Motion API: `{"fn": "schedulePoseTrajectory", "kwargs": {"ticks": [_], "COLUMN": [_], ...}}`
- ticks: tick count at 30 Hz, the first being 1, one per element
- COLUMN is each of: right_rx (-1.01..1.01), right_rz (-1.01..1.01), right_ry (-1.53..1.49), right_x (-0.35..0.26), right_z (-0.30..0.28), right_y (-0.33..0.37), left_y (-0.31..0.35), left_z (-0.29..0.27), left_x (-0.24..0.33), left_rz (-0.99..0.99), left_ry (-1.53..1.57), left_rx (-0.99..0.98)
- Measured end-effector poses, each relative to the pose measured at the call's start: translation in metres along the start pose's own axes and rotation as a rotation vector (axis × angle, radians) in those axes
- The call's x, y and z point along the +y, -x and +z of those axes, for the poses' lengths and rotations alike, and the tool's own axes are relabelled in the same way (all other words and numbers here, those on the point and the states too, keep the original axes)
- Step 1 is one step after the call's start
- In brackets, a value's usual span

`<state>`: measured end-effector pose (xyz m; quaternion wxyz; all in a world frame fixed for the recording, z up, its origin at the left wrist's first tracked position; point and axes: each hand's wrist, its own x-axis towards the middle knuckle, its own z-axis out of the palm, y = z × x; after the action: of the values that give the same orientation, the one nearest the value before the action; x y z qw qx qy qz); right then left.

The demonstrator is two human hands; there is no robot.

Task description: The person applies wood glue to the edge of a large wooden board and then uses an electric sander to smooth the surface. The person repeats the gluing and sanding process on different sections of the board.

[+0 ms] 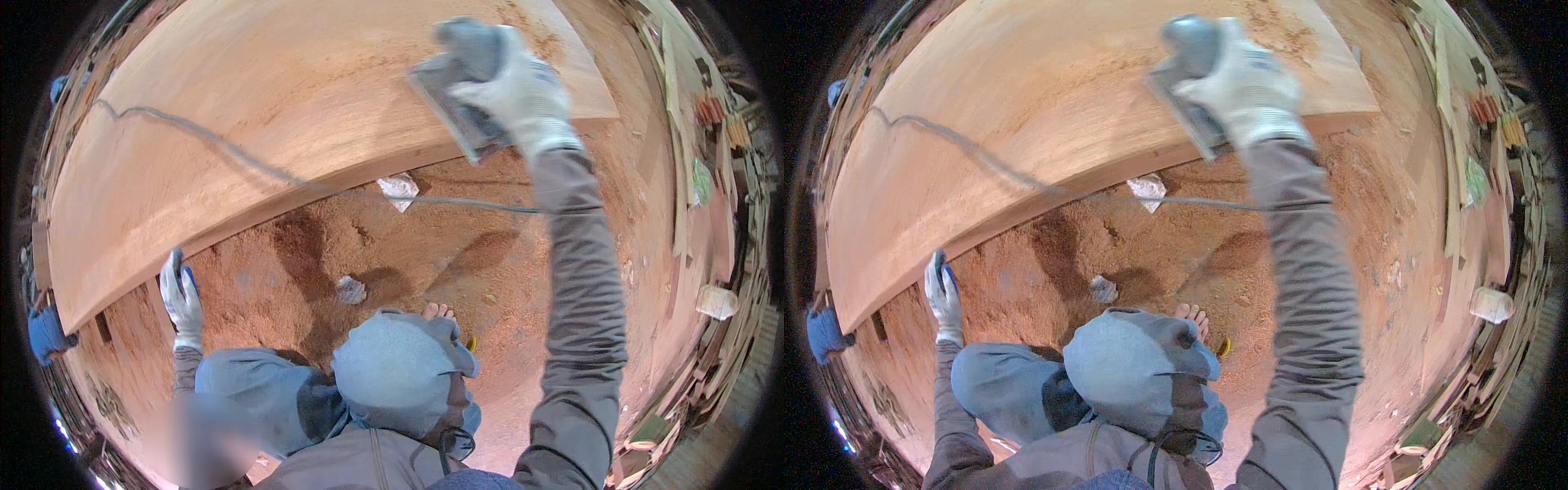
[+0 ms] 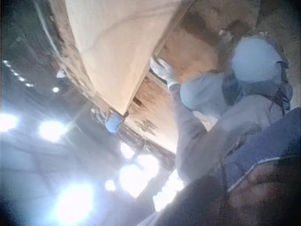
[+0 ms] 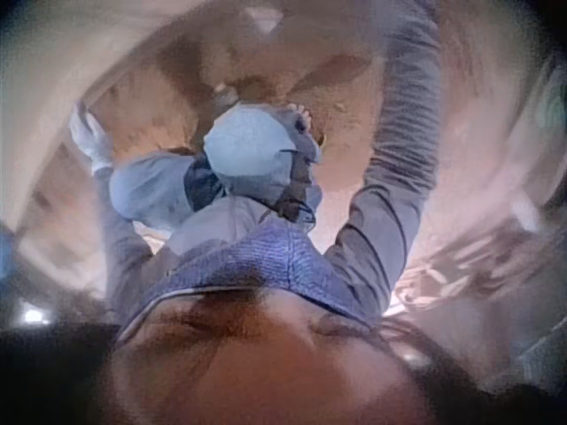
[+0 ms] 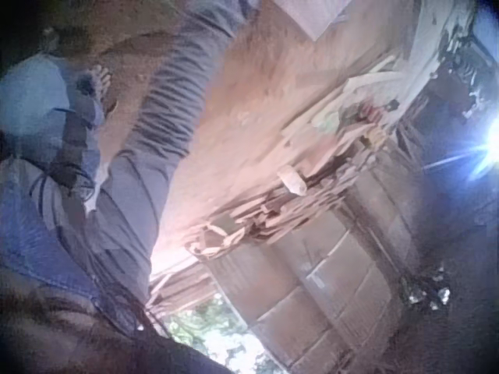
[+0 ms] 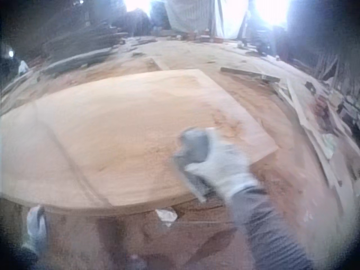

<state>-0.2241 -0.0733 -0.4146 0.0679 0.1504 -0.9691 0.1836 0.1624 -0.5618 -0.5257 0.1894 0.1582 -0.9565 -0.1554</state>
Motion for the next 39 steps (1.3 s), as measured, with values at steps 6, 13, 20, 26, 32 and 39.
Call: {"fn": "schedulePoseTrajectory", "kwargs": {"ticks": [6, 13, 20, 26, 32, 39], "right_rx": [0.119, 0.012, -0.156, -0.205, -0.22, -0.378], "right_rz": [0.131, -0.018, -0.107, -0.35, -0.531, -0.513], "right_ry": [-0.034, -0.197, -0.307, -0.325, -0.28, -0.159], "right_x": [0.094, 0.095, -0.04, -0.136, -0.248, -0.356], "right_z": [-0.026, -0.023, 0.003, 0.049, 0.077, 0.103], "right_y": [-0.022, 0.008, 0.036, 0.024, 0.032, 0.047], "left_y": [0.189, 0.375, 0.393, 0.396, 0.388, 0.377], "left_z": [0.01, 0.033, 0.036, 0.041, 0.072, 0.077], "left_x": [-0.07, -0.081, -0.112, -0.126, -0.135, -0.158], "left_rz": [-0.957, -1.857, -1.89, -1.904, -1.915, -1.791], "left_ry": [0.627, 0.869, 0.919, 0.938, 0.827, 0.47], "left_rx": [-0.151, 0.012, 0.14, 0.204, 0.4, 0.865]}}
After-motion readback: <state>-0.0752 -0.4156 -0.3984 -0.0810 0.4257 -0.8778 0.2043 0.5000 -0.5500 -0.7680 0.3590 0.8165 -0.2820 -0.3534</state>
